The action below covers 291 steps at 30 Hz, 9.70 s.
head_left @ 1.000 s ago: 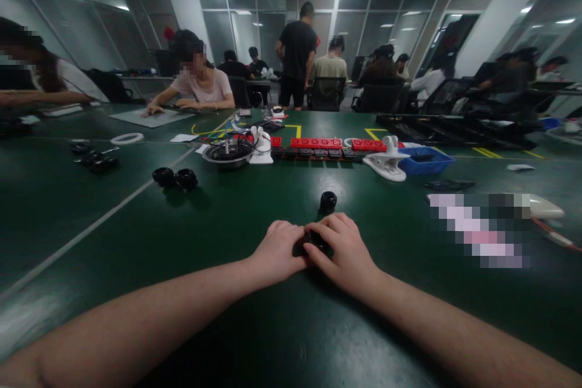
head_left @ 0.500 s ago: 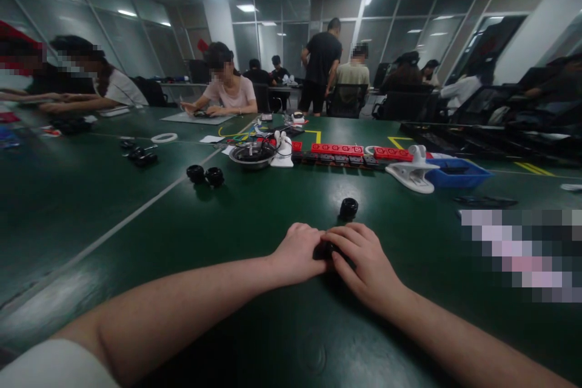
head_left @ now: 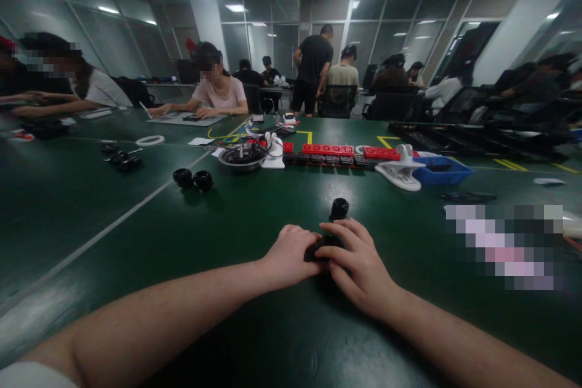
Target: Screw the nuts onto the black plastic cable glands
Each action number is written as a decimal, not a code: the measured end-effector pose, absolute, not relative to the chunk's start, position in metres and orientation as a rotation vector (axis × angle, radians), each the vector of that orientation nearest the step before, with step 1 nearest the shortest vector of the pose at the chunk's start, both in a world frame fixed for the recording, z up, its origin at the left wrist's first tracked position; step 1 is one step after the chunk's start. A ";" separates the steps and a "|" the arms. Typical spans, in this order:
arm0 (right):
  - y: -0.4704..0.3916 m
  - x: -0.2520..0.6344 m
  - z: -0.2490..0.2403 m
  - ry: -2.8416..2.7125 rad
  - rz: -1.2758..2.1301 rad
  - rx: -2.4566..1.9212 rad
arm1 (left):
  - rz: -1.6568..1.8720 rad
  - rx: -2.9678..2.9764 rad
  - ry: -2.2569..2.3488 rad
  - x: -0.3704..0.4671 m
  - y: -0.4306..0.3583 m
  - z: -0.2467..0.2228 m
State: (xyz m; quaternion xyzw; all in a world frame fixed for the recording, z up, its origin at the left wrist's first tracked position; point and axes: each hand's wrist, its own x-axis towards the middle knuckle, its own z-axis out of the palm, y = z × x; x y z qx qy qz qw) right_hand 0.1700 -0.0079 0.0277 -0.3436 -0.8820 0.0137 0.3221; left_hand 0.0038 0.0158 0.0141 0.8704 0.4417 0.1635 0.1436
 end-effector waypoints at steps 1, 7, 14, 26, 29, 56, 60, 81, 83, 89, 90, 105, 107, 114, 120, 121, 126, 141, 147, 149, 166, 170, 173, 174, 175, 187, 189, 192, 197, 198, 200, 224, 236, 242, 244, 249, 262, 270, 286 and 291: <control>-0.008 0.170 0.028 -2.311 0.032 -0.902 | 0.467 2.507 1.276 0.004 0.016 0.014; -0.011 0.171 0.030 -2.282 0.048 -0.896 | 0.479 2.484 1.293 0.003 0.016 0.012; -0.010 0.172 0.030 -2.163 0.024 -0.921 | 0.522 2.490 1.255 0.002 0.016 0.012; -0.002 0.163 0.029 -2.201 0.022 -1.260 | 0.478 2.490 1.270 0.004 0.016 0.014; -0.001 0.162 0.028 -2.203 0.023 -1.257 | 0.460 2.492 1.280 0.004 0.016 0.014; 0.001 0.167 0.024 -2.217 0.221 -1.119 | 0.479 2.504 1.286 0.003 0.016 0.012; -0.001 0.165 0.025 -2.237 0.234 -1.096 | 0.481 2.509 1.307 0.003 0.016 0.009; -0.005 0.167 0.031 -2.312 0.327 -0.994 | 0.504 2.470 1.270 0.005 0.015 0.014; -0.006 0.167 0.032 -2.319 0.335 -0.973 | 0.502 2.471 1.271 0.004 0.015 0.013; -0.008 0.167 0.031 -2.306 0.330 -0.959 | 0.499 2.473 1.281 0.003 0.016 0.011; -0.008 0.167 0.030 -2.300 0.317 -0.967 | 0.498 2.472 1.279 0.004 0.016 0.010; -0.010 0.172 0.031 -2.158 0.208 -0.857 | 0.485 2.430 1.265 0.003 0.016 0.014; -0.009 0.172 0.030 -2.148 0.204 -0.889 | 0.476 2.430 1.266 0.004 0.016 0.015; -0.006 0.172 0.027 -2.106 0.186 -1.056 | 0.456 2.428 1.273 0.005 0.017 0.015; -0.005 0.169 0.031 -2.102 0.159 -1.189 | 0.443 2.445 1.266 0.004 0.017 0.014; -0.005 0.169 0.031 -2.119 0.150 -1.208 | 0.437 2.452 1.267 0.004 0.016 0.013; -0.004 0.169 0.035 -2.191 0.068 -1.289 | 0.453 2.457 1.264 0.004 0.016 0.014; -0.008 0.166 0.043 -2.325 -0.045 -1.355 | 0.506 2.451 1.250 0.005 0.015 0.015; -0.007 0.164 0.039 -2.327 0.023 -1.301 | 0.491 2.468 1.269 0.005 0.015 0.013; -0.007 0.164 0.037 -2.328 0.043 -1.274 | 0.483 2.470 1.288 0.005 0.016 0.011; -0.007 0.166 0.035 -2.392 0.141 -1.074 | 0.498 2.461 1.321 0.004 0.017 0.009; -0.008 0.165 0.035 -2.402 0.135 -1.063 | 0.529 2.450 1.291 0.004 0.017 0.009; -0.008 0.165 0.035 -2.409 0.142 -1.046 | 0.541 2.464 1.263 0.004 0.017 0.008; -0.008 0.166 0.035 -2.408 0.139 -1.033 | 0.540 2.471 1.260 0.004 0.017 0.008; -0.008 0.166 0.035 -2.405 0.135 -1.020 | 0.537 2.476 1.260 0.004 0.017 0.008; -0.011 0.169 0.033 -2.354 0.106 -0.915 | 0.492 2.473 1.292 0.004 0.017 0.011; -0.011 0.170 0.033 -2.340 0.097 -0.903 | 0.486 2.468 1.301 0.004 0.017 0.011; -0.011 0.172 0.032 -2.322 0.090 -0.887 | 0.472 2.456 1.301 0.004 0.017 0.012; -0.011 0.174 0.031 -2.265 0.078 -0.869 | 0.490 2.458 1.294 0.004 0.016 0.013; -0.010 0.175 0.032 -2.253 0.074 -0.870 | 0.494 2.460 1.289 0.004 0.016 0.014; -0.009 0.175 0.032 -2.232 0.065 -0.871 | 0.494 2.456 1.277 0.004 0.016 0.014; 0.011 0.185 0.025 -2.046 -0.033 -1.046 | 0.481 2.449 1.269 0.002 0.017 0.013; 0.007 0.180 0.030 -2.229 -0.112 -1.194 | 0.512 2.450 1.267 0.003 0.016 0.013; 0.005 0.177 0.032 -2.290 -0.216 -1.234 | 0.517 2.458 1.263 0.004 0.016 0.014; 0.004 0.176 0.032 -2.301 -0.230 -1.243 | 0.494 2.460 1.274 0.004 0.016 0.013; 0.003 0.171 0.031 -2.330 -0.210 -1.263 | 0.473 2.462 1.286 0.005 0.017 0.014; -0.002 0.165 0.035 -2.284 0.087 -1.185 | 0.486 2.480 1.303 0.005 0.016 0.014; -0.001 0.162 0.035 -2.273 0.089 -1.177 | 0.510 2.474 1.283 0.006 0.017 0.010; -0.006 0.163 0.031 -2.286 0.063 -1.241 | 0.447 2.470 1.328 0.005 0.016 0.014; -0.006 0.165 0.029 -2.267 0.046 -1.228 | 0.470 2.462 1.308 0.005 0.015 0.014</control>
